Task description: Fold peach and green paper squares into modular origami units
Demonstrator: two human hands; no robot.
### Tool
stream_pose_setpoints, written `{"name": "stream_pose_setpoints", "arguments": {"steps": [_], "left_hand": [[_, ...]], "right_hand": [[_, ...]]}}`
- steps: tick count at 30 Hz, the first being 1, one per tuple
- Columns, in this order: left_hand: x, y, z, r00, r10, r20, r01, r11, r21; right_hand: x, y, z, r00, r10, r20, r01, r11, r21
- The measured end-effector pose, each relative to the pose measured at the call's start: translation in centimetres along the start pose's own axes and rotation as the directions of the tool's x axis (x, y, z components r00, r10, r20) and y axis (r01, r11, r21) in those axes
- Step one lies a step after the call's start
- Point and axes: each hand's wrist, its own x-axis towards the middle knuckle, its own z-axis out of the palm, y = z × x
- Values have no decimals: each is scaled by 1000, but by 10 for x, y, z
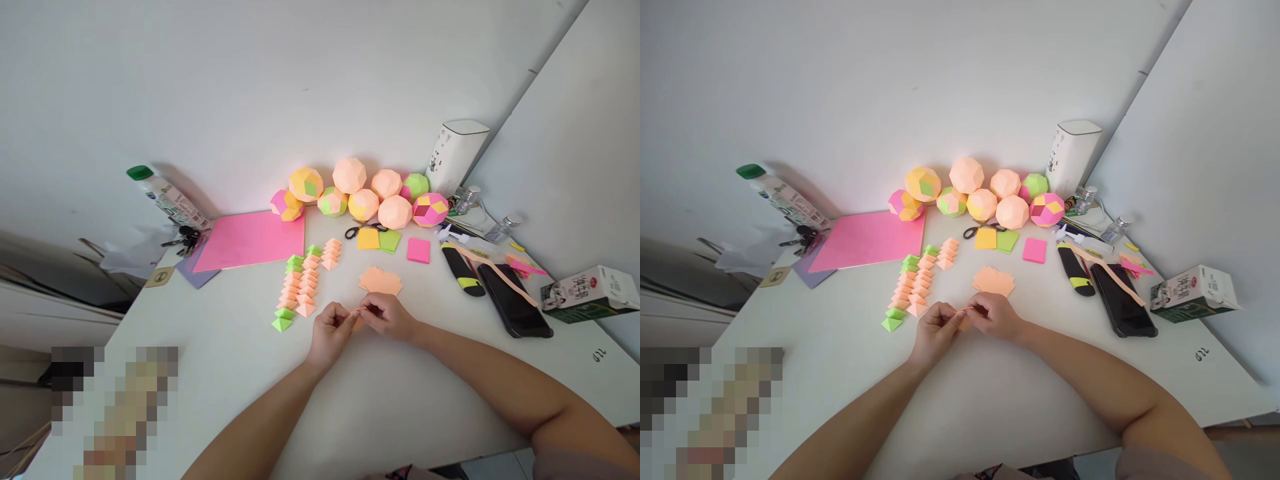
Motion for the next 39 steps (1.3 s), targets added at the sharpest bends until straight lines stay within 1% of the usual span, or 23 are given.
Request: {"name": "stream_pose_setpoints", "arguments": {"steps": [4, 8, 13, 15, 18, 23, 27, 30, 33, 36, 39], "left_hand": [[1, -2, -1, 998, -32, 50, 35, 997, -61], [1, -1, -2, 995, -32, 92, 35, 999, -28], [0, 0, -3, 994, -27, 108, 29, 1000, -12], [0, 0, -3, 992, -41, 121, 44, 999, -30], [1, 1, -3, 986, -71, 152, 82, 994, -68], [0, 7, -3, 973, -134, 188, 148, 987, -67], [0, 12, -2, 977, -128, 169, 139, 989, -50], [0, 13, 0, 984, -120, 132, 140, 979, -152], [1, 12, 1, 986, -106, 131, 134, 965, -226], [0, 13, 0, 986, -90, 142, 119, 971, -210], [-1, 12, -1, 990, -61, 125, 81, 984, -159]], "right_hand": [[1, -2, -1, 999, -44, -5, 44, 998, 42], [2, -3, -2, 996, -83, -18, 84, 995, 62], [2, -3, -3, 995, -102, -19, 103, 993, 59], [2, -3, -3, 997, -80, -19, 81, 995, 59], [2, -4, -3, 1000, -16, -23, 17, 997, 78], [1, -3, -5, 995, 99, 9, -99, 977, 187], [0, -1, -5, 989, 139, 44, -145, 949, 281], [1, 0, -4, 989, 135, 62, -148, 931, 333], [1, 2, -4, 987, 131, 94, -157, 918, 365], [1, 3, -5, 984, 159, 82, -177, 918, 355], [1, 4, -5, 982, 167, 87, -186, 924, 333]]}}
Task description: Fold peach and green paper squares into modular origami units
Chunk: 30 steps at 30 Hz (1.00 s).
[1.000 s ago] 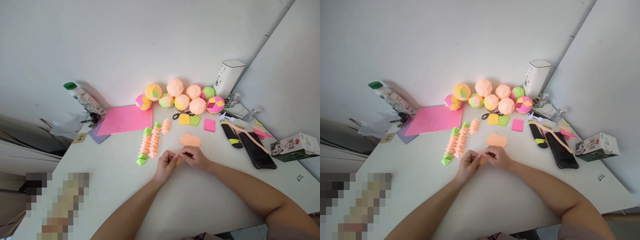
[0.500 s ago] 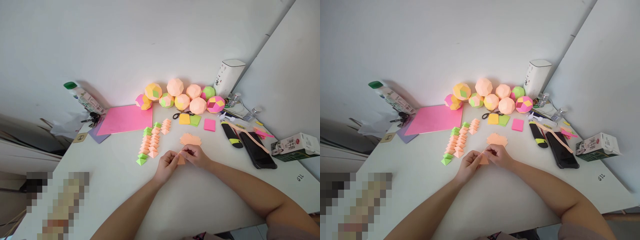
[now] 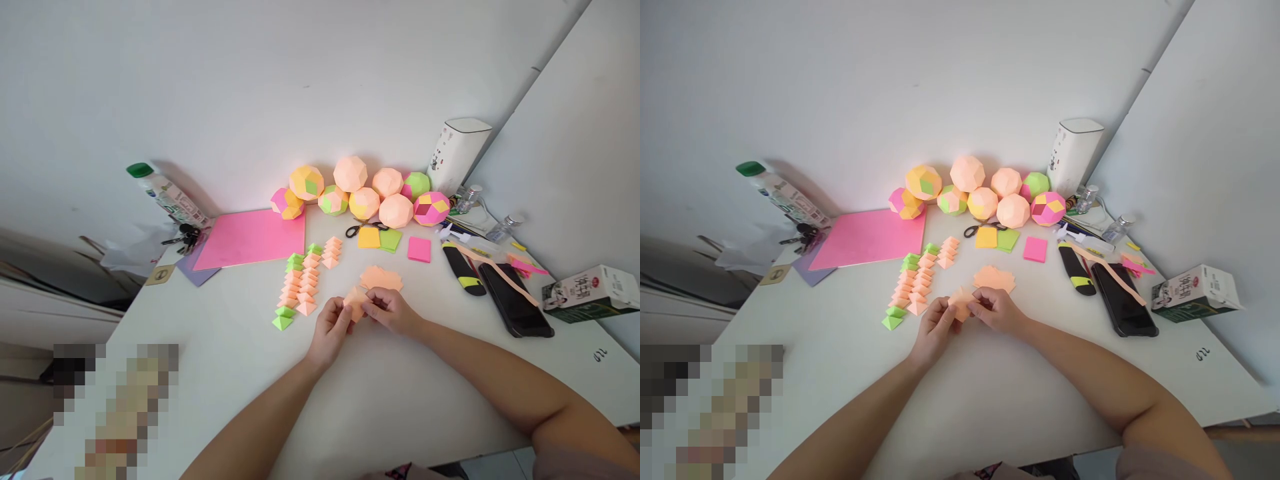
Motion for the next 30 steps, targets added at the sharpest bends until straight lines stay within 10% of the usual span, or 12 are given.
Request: {"name": "stream_pose_setpoints", "arguments": {"steps": [30], "left_hand": [[1, -1, 0, 997, 47, 65, -49, 999, 24]], "right_hand": [[2, 9, -3, 998, 41, -43, -39, 998, 46]]}}
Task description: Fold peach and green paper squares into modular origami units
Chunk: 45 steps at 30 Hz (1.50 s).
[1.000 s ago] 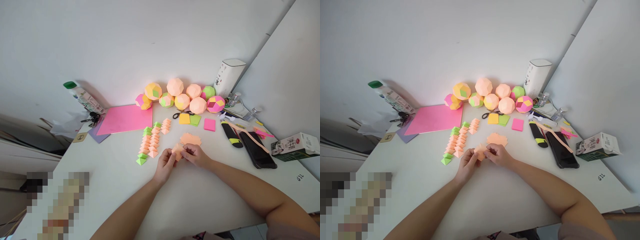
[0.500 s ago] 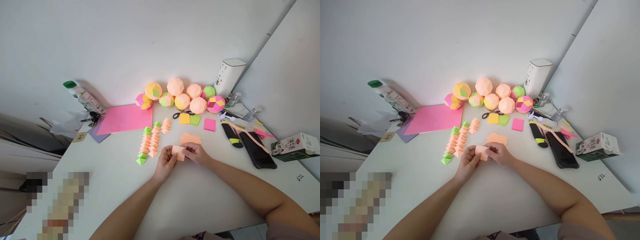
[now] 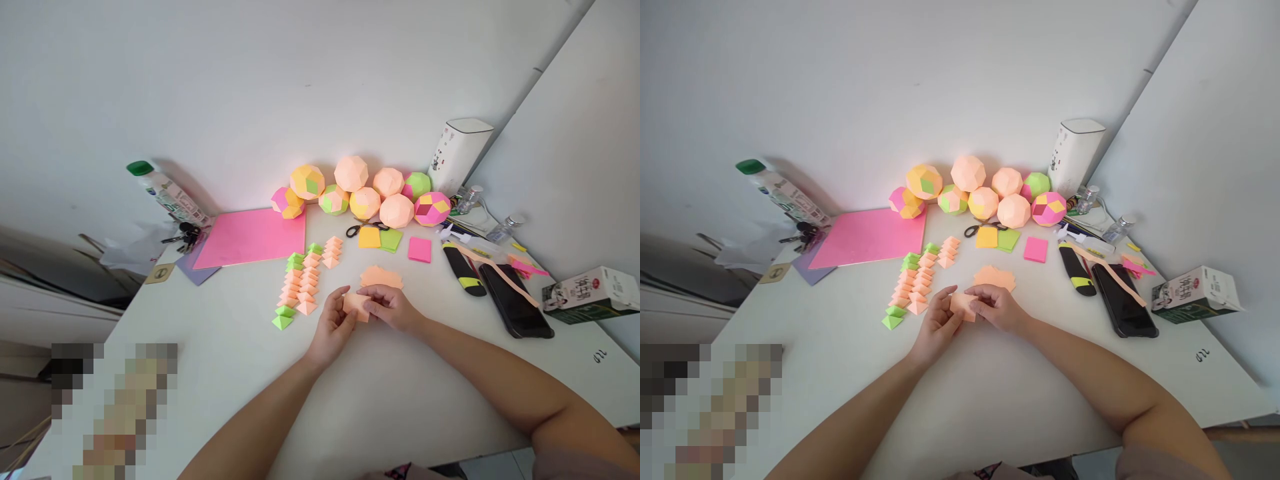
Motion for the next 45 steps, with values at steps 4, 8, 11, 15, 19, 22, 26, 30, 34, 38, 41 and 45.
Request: {"name": "stream_pose_setpoints", "arguments": {"steps": [4, 8, 11, 15, 19, 22, 26, 30, 34, 38, 41, 45], "left_hand": [[-1, -1, -1, 1000, -17, -26, 17, 999, 37], [-1, -1, -2, 999, -24, -30, 25, 999, 33], [-1, -2, -3, 998, -45, -40, 45, 999, -2], [-1, -3, -3, 997, -50, -66, 49, 998, -28], [0, -5, -5, 997, -58, -45, 58, 998, -5], [0, -6, -5, 998, -49, -35, 49, 999, 14], [0, -7, -6, 997, -59, -40, 60, 998, 25], [0, -6, -5, 997, -63, -41, 64, 998, 29], [0, -5, -4, 997, -62, -41, 63, 998, 18], [0, -3, -2, 996, -74, -44, 74, 997, -8], [0, -2, -2, 997, -69, -47, 69, 998, 7], [0, -2, -2, 997, -69, -45, 69, 998, 11]], "right_hand": [[-1, -1, 1, 999, -34, 9, 34, 999, -19], [-2, -3, 2, 998, -69, 4, 70, 997, -45], [-2, -2, 2, 996, -88, 6, 88, 994, -69], [-2, 0, 2, 997, -78, 16, 79, 994, -81], [-2, -1, 2, 995, -95, 24, 97, 991, -96], [-2, -3, 2, 993, -113, 18, 114, 987, -113], [-2, -3, 2, 993, -114, 21, 115, 986, -123], [-2, -3, 2, 994, -104, 20, 105, 986, -127], [-1, -3, 2, 994, -103, 24, 105, 987, -123], [-2, -3, 2, 994, -108, 32, 111, 987, -119], [-2, -3, 2, 994, -107, 31, 110, 987, -121], [-1, -2, 2, 993, -114, 30, 117, 985, -125]]}}
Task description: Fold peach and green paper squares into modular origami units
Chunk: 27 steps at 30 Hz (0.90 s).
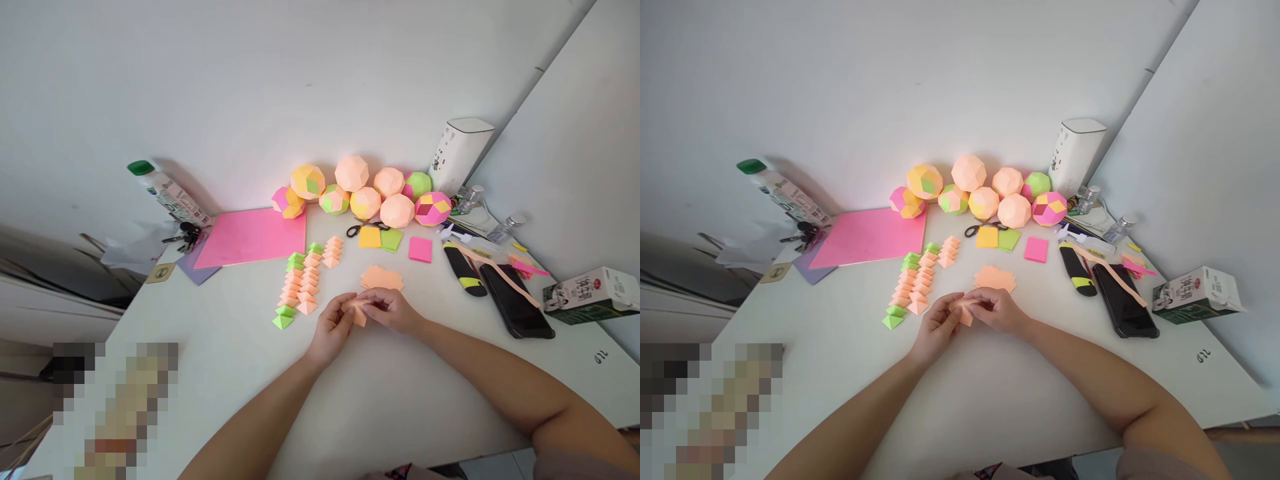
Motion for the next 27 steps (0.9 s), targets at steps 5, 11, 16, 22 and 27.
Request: {"name": "stream_pose_setpoints", "arguments": {"steps": [5, 11, 16, 22, 27], "left_hand": [[0, -2, -1, 1000, -2, 6, 2, 1000, -7], [0, -3, -1, 1000, -4, 7, 4, 1000, -4], [0, -2, -1, 1000, 4, 5, -4, 1000, 4], [1, -1, 0, 1000, 16, -1, -16, 1000, 5], [1, -3, -1, 1000, 30, -3, -30, 999, 23]], "right_hand": [[1, -2, 0, 1000, -7, -3, 6, 1000, -17], [0, -1, 1, 1000, -13, -8, 13, 1000, -28], [0, -2, 1, 1000, -17, -2, 17, 1000, -23], [1, -3, 1, 1000, -28, 11, 28, 999, -20], [1, -3, 1, 999, -35, 9, 35, 999, -19]]}}
